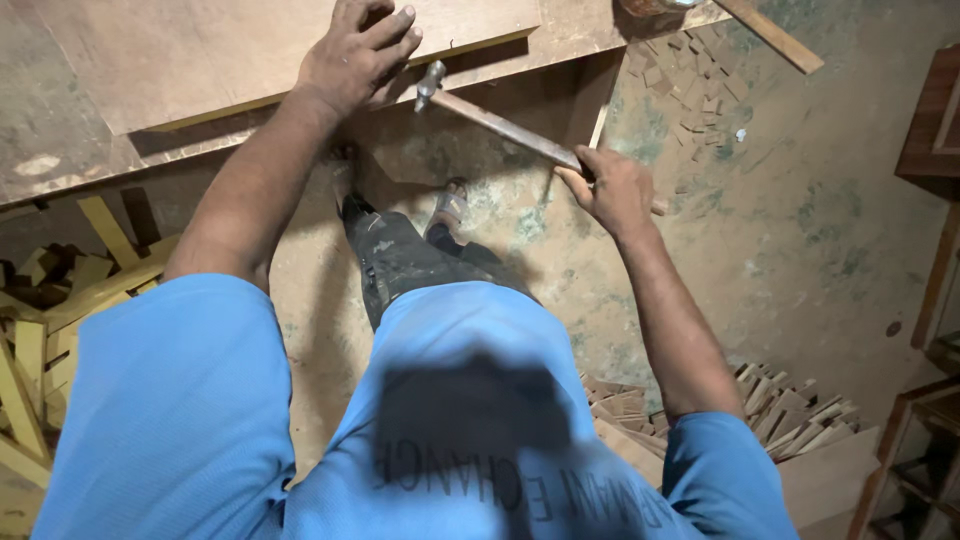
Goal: The person applies adhesive to a wooden strip and then attaches and hammers it onto the edge of a plywood board on a workbench.
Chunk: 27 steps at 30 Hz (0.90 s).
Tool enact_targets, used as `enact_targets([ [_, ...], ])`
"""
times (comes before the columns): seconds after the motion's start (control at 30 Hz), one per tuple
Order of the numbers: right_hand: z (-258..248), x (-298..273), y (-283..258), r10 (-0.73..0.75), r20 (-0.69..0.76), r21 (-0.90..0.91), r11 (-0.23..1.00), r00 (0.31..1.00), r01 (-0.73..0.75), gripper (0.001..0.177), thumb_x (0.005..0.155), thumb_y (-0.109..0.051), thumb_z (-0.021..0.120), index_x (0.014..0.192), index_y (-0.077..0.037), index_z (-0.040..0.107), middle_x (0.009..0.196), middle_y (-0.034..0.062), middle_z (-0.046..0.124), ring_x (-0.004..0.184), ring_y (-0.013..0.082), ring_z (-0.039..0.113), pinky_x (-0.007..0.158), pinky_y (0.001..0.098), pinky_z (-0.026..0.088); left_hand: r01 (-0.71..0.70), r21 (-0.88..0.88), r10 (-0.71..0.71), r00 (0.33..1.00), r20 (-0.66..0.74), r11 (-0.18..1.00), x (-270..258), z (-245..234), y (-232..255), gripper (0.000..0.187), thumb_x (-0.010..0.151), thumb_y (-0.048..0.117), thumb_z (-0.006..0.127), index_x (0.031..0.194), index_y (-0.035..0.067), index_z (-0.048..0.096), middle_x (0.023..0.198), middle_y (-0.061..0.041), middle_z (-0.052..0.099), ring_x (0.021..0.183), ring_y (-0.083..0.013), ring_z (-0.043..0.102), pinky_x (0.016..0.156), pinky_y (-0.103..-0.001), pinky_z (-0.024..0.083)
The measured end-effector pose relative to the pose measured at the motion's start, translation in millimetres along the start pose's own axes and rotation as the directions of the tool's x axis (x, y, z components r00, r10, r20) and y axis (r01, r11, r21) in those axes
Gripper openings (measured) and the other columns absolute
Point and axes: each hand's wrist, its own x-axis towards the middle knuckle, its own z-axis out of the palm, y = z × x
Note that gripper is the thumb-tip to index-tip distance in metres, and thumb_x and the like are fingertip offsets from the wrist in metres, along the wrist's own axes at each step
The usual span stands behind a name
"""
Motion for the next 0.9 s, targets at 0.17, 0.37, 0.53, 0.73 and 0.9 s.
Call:
enact_targets([
  [0.17, -6, 6, 4, -0.004, -0.015, -0.001, 1.0, 1.0, 0.004, 0.035, 0.095, -0.045, 0.079, 0.115, -0.016, 0.077, 0.086, 0.0079, 0.071, 0.076, 0.0289, 0.069, 0.061, 0.0413, 0.052, -0.027, -0.079, 0.023, 0.998, -0.054, 0.997, 6, -7, 0, 0.04, 0.1, 0.029, 0.077, 0.134, 0.01, 0.068, 0.144, -0.003, 0.061, 0.137, -0.0293, 0.048, 0.118, -0.043, 0.042],
  [0.37, -3, 11, 10, -0.046, -0.009, -0.076, 0.996, 0.999, 0.045, 0.033, 0.095, -0.045, 0.078, 0.111, -0.017, 0.076, 0.079, 0.0086, 0.067, 0.068, 0.0292, 0.068, 0.055, 0.0431, 0.05, -0.029, -0.067, 0.026, 0.999, -0.048, 0.997, 5, -11, 1, 0.045, 0.096, 0.029, 0.079, 0.135, 0.008, 0.068, 0.143, -0.004, 0.061, 0.137, -0.0304, 0.048, 0.117, -0.045, 0.043],
  [0.53, 7, 0, 6, -0.042, 0.006, -0.052, 0.998, 0.999, 0.042, 0.034, 0.094, -0.047, 0.078, 0.111, -0.017, 0.076, 0.079, 0.009, 0.066, 0.069, 0.0298, 0.067, 0.057, 0.0431, 0.051, -0.038, -0.073, 0.034, 0.998, -0.056, 0.997, 5, -3, 0, 0.045, 0.091, 0.025, 0.079, 0.132, 0.01, 0.068, 0.143, -0.004, 0.061, 0.138, -0.0317, 0.048, 0.118, -0.043, 0.044],
  [0.73, 16, -4, 8, -0.008, -0.04, 0.005, 1.0, 0.999, 0.008, 0.037, 0.094, -0.047, 0.078, 0.113, -0.015, 0.075, 0.08, 0.009, 0.067, 0.071, 0.0304, 0.068, 0.059, 0.0428, 0.051, -0.018, -0.125, 0.01, 0.998, -0.061, 0.992, 6, -3, 0, 0.044, 0.094, 0.024, 0.079, 0.133, 0.008, 0.068, 0.146, -0.005, 0.06, 0.14, -0.0312, 0.047, 0.119, -0.042, 0.044],
  [0.9, 36, -14, 2, 0.128, 0.098, 0.144, 0.979, 0.987, -0.142, 0.035, 0.095, -0.046, 0.074, 0.106, -0.013, 0.075, 0.078, 0.0103, 0.07, 0.066, 0.028, 0.067, 0.055, 0.0428, 0.05, -0.04, -0.064, 0.036, 0.997, -0.067, 0.997, 4, -6, 1, 0.047, 0.091, 0.028, 0.078, 0.132, 0.006, 0.069, 0.145, -0.005, 0.061, 0.135, -0.0303, 0.049, 0.115, -0.044, 0.044],
])
